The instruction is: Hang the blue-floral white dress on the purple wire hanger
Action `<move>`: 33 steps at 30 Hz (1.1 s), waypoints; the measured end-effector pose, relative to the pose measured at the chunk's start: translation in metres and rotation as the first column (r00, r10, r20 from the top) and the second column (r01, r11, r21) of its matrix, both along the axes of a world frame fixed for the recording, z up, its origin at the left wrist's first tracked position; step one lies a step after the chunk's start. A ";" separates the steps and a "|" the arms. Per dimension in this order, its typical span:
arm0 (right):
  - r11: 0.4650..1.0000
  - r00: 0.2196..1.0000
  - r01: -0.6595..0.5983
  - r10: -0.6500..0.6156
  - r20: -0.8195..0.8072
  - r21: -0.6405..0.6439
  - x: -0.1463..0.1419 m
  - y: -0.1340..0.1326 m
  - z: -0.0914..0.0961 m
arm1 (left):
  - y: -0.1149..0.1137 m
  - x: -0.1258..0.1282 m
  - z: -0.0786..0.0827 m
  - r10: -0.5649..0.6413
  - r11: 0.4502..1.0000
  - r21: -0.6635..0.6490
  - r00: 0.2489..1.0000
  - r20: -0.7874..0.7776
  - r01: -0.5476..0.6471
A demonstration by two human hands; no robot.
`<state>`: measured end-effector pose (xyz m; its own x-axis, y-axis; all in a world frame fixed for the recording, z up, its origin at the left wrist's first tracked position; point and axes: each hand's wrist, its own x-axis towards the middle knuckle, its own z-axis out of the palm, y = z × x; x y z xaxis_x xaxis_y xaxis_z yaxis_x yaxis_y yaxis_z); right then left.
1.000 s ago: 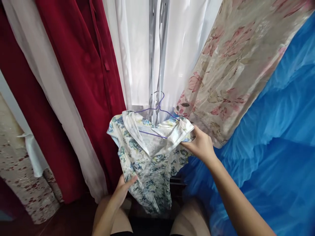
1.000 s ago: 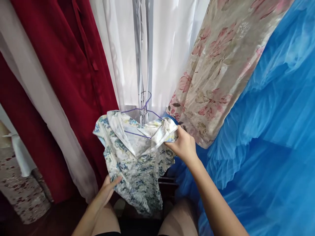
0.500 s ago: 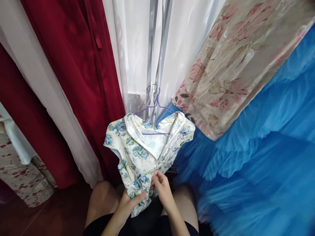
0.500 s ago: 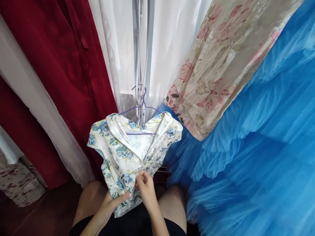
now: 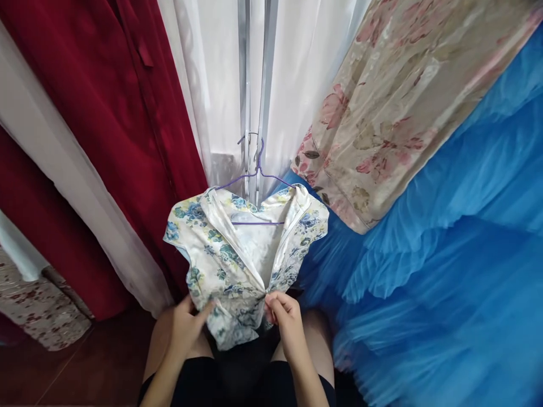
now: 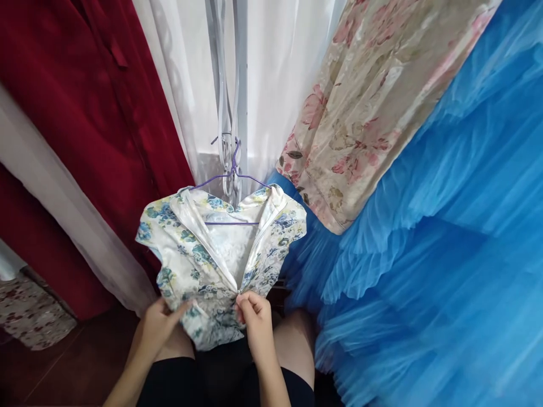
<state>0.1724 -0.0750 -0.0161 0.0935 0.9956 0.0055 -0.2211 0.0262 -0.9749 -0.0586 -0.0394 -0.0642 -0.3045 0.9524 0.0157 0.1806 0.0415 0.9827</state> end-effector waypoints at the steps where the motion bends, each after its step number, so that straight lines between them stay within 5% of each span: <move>1: 1.000 1.000 -0.013 0.013 0.021 -0.001 0.001 -0.003 0.002 | 0.007 -0.004 0.002 0.128 0.988 0.097 0.990 -0.054 -0.122; 3: 1.000 0.999 -0.024 0.024 0.047 -0.003 0.000 -0.006 0.005 | 0.012 -0.001 0.010 0.270 0.932 0.284 0.956 -0.119 -0.227; 4: 1.000 0.999 -0.023 0.023 0.047 -0.003 -0.002 -0.006 0.006 | 0.010 0.008 0.015 0.242 0.925 0.334 0.958 -0.152 -0.180; 8: 0.997 0.996 -0.073 0.072 0.056 0.001 -0.012 0.000 0.008 | -0.013 0.067 0.029 -0.261 0.910 0.281 0.947 -0.187 0.306; 13: 0.990 0.981 -0.133 0.137 0.135 -0.044 -0.002 0.011 0.028 | -0.018 0.108 0.035 -0.395 0.884 0.234 0.914 -0.087 0.404; 18: 0.988 0.984 -0.151 0.154 0.088 -0.041 0.017 0.061 0.089 | -0.012 0.097 0.042 -0.490 0.848 0.171 0.865 -0.112 0.502; 22: 0.985 0.990 -0.137 0.137 0.008 0.102 0.019 0.121 0.157 | -0.012 0.083 0.046 -0.532 0.827 0.113 0.831 -0.164 0.551; 25: 0.976 0.994 -0.080 0.094 -0.057 0.204 0.014 0.143 0.190 | -0.012 0.074 0.040 -0.567 0.806 0.066 0.800 -0.194 0.588; 29: 0.969 0.994 -0.050 0.071 -0.078 0.243 0.004 0.135 0.185 | -0.001 0.065 0.040 -0.596 0.786 0.057 0.779 -0.197 0.615; 31: 0.972 0.997 -0.037 0.051 -0.059 0.231 0.003 0.126 0.174 | 0.014 0.062 0.063 -0.554 0.793 0.134 0.796 -0.244 0.594; 33: 0.977 0.999 -0.031 0.037 -0.025 0.213 0.004 0.118 0.167 | 0.035 0.060 0.105 -0.418 0.804 0.304 0.850 -0.321 0.511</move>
